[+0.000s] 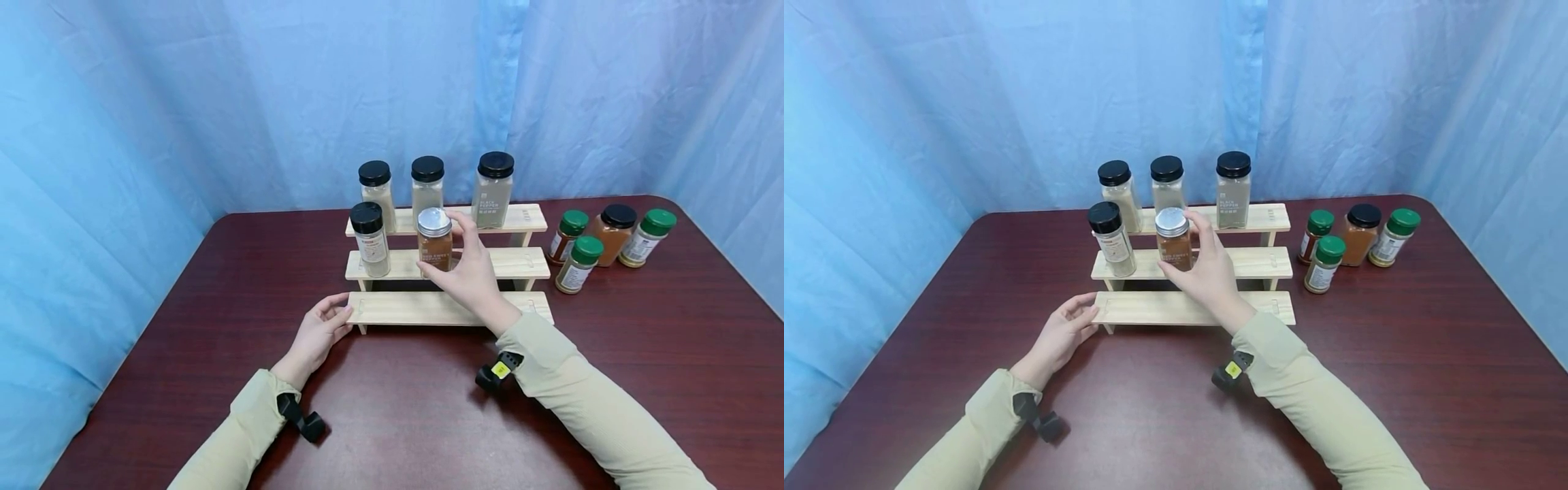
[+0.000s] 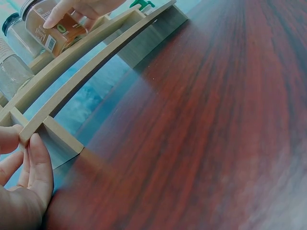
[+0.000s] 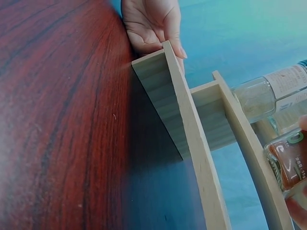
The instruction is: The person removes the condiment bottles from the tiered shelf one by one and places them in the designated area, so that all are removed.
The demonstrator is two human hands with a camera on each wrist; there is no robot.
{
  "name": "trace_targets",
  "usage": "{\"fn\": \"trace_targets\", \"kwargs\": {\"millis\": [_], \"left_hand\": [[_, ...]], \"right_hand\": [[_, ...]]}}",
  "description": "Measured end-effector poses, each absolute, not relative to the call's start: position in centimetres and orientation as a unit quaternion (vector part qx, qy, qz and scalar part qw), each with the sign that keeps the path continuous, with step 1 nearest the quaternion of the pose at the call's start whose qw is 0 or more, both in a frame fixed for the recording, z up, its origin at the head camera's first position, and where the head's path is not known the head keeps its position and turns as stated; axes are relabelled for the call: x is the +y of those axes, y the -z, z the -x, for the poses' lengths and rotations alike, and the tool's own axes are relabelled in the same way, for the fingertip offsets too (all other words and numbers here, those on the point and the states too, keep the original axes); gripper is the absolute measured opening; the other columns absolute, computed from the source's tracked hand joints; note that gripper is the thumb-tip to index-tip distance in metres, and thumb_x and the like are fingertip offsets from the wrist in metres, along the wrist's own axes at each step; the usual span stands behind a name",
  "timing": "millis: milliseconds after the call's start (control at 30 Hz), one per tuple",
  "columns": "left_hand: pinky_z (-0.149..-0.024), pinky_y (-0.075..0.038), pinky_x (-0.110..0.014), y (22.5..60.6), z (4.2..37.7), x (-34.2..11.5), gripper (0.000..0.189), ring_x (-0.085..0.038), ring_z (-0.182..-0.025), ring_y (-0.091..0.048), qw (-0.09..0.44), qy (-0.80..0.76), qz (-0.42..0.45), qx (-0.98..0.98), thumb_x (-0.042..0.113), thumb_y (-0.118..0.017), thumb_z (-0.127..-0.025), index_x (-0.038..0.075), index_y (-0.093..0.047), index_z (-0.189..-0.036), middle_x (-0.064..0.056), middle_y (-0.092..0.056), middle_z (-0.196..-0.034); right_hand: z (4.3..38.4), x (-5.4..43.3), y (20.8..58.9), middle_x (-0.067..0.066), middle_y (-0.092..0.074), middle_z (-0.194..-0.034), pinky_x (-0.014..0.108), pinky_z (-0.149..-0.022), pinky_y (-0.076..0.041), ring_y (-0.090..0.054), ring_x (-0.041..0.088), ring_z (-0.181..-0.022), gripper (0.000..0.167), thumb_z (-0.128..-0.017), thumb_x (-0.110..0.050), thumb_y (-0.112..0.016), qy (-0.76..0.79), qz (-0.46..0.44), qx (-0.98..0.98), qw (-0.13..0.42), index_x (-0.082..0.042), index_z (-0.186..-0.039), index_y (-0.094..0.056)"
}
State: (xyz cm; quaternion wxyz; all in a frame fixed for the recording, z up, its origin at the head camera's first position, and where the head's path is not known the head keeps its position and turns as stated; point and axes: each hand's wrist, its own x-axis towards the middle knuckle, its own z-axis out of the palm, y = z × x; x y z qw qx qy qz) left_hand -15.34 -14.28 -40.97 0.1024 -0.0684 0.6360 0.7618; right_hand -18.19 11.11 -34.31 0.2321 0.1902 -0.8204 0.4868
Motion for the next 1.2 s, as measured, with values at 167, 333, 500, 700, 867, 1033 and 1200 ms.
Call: {"fn": "trace_targets", "kwargs": {"millis": [167, 333, 500, 700, 867, 1033, 1200], "left_hand": [[-0.066, -0.049, -0.013, 41.0, 15.3, -14.3, 0.042, 0.0, -0.068, -0.056, 0.101, -0.761, 0.068, 0.637, 0.0, -0.05, -0.096, -0.004, -0.04, -0.136, 0.009, -0.056, -0.079], [-0.065, -0.049, -0.013, 41.0, 15.3, -14.3, 0.041, 0.0, -0.068, -0.056, 0.099, -0.763, 0.071, 0.635, 0.0, -0.049, -0.096, -0.004, -0.04, -0.136, 0.009, -0.057, -0.078], [-0.066, -0.049, -0.013, 41.0, 15.3, -14.3, 0.041, 0.0, -0.068, -0.056, 0.101, -0.763, 0.069, 0.635, 0.0, -0.048, -0.096, -0.005, -0.039, -0.136, 0.009, -0.057, -0.078], [-0.066, -0.049, -0.013, 40.9, 15.3, -14.2, 0.041, 0.0, -0.068, -0.056, 0.101, -0.763, 0.068, 0.635, 0.0, -0.049, -0.096, -0.005, -0.039, -0.136, 0.009, -0.057, -0.079], [-0.066, -0.049, -0.013, 41.0, 15.3, -14.3, 0.041, 0.0, -0.068, -0.056, 0.101, -0.762, 0.069, 0.635, 0.0, -0.049, -0.096, -0.004, -0.04, -0.136, 0.009, -0.057, -0.078], [-0.066, -0.049, -0.013, 41.0, 15.2, -14.2, 0.041, 0.0, -0.067, -0.056, 0.099, -0.763, 0.068, 0.635, -0.001, -0.049, -0.096, -0.005, -0.039, -0.136, 0.009, -0.057, -0.078], [-0.066, -0.049, -0.013, 41.1, 15.3, -14.2, 0.041, 0.0, -0.068, -0.056, 0.098, -0.765, 0.067, 0.633, -0.001, -0.048, -0.096, -0.005, -0.039, -0.136, 0.009, -0.057, -0.078]], "right_hand": [[17.9, 11.2, 34.3, 0.017, -0.058, -0.119, 0.045, -0.085, -0.052, -0.056, 0.028, -0.11, 0.084, -0.072, -0.008, -0.082, -0.484, -0.196, -0.821, 0.231, -0.017, -0.137, -0.028], [17.8, 11.4, 34.3, 0.019, -0.059, -0.115, 0.045, -0.084, -0.052, -0.058, 0.03, -0.107, 0.084, -0.071, -0.006, -0.082, -0.482, -0.203, -0.82, 0.232, -0.015, -0.136, -0.029], [17.6, 11.5, 34.4, 0.021, -0.059, -0.113, 0.046, -0.084, -0.053, -0.058, 0.032, -0.106, 0.084, -0.07, -0.005, -0.082, -0.488, -0.204, -0.816, 0.232, -0.013, -0.135, -0.029], [17.3, 11.6, 34.5, 0.022, -0.058, -0.113, 0.047, -0.084, -0.053, -0.057, 0.031, -0.107, 0.086, -0.068, -0.003, -0.083, -0.489, -0.205, -0.814, 0.237, -0.012, -0.135, -0.03], [16.9, 12.0, 34.6, 0.022, -0.057, -0.112, 0.048, -0.084, -0.053, -0.057, 0.031, -0.106, 0.088, -0.069, -0.004, -0.083, -0.484, -0.214, -0.815, 0.239, -0.013, -0.137, -0.028], [16.3, 12.4, 34.7, 0.023, -0.056, -0.111, 0.049, -0.084, -0.052, -0.057, 0.031, -0.104, 0.089, -0.069, -0.003, -0.083, -0.485, -0.219, -0.813, 0.236, -0.011, -0.138, -0.028], [15.6, 12.8, 34.7, 0.023, -0.056, -0.112, 0.048, -0.084, -0.052, -0.056, 0.031, -0.105, 0.09, -0.067, -0.002, -0.083, -0.482, -0.22, -0.814, 0.236, -0.009, -0.138, -0.029]]}}
